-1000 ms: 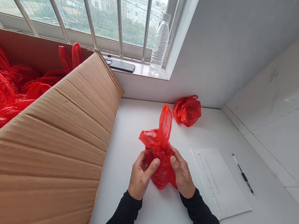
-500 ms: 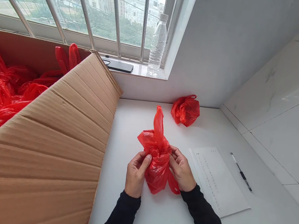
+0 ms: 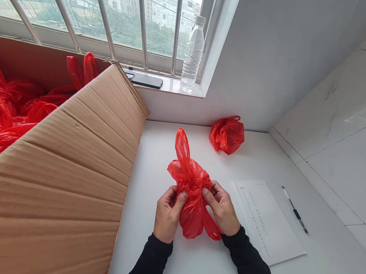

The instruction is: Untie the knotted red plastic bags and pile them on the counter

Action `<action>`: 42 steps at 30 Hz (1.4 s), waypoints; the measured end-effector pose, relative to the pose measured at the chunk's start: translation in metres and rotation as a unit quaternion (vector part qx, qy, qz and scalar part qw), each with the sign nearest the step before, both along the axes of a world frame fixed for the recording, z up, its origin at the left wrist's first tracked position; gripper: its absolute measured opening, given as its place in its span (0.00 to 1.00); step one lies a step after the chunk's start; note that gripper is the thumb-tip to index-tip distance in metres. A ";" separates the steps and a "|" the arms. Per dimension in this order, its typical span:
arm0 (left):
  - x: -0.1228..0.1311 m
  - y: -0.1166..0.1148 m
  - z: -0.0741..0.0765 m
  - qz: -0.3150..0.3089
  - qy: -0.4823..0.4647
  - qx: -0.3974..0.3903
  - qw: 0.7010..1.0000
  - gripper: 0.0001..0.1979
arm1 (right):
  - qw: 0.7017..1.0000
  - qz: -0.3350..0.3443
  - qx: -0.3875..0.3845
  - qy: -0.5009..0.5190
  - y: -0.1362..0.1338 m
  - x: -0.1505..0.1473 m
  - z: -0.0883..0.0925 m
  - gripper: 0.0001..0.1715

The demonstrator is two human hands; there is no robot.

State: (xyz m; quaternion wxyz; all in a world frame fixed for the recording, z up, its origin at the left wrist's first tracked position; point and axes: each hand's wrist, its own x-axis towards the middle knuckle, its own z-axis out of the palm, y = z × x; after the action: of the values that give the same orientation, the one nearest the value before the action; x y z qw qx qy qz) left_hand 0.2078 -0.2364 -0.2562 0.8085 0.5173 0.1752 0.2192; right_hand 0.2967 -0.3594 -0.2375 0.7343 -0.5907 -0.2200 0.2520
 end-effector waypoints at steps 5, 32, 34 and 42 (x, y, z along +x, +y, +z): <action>0.000 -0.003 0.004 -0.024 -0.019 -0.001 1.000 0.12 | 1.000 -0.022 0.009 -0.012 -0.003 0.002 -0.001 0.11; 0.001 -0.004 0.000 -0.006 -0.039 -0.017 0.999 0.27 | 0.989 0.007 0.073 0.129 0.002 0.001 -0.002 0.21; 0.002 -0.003 -0.001 -0.005 -0.048 -0.019 0.999 0.26 | 0.988 0.002 0.079 0.135 0.002 0.001 -0.003 0.21; 0.002 -0.006 0.005 -0.037 -0.044 -0.034 0.998 0.34 | 0.987 -0.029 0.071 0.140 0.001 0.004 -0.008 0.20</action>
State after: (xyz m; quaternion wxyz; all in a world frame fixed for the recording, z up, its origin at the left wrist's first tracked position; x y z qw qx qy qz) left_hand 0.2096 -0.2424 -0.2509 0.8404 0.4851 0.1273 0.2053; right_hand 0.3010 -0.3583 -0.2457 0.8048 -0.5023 -0.1147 0.2946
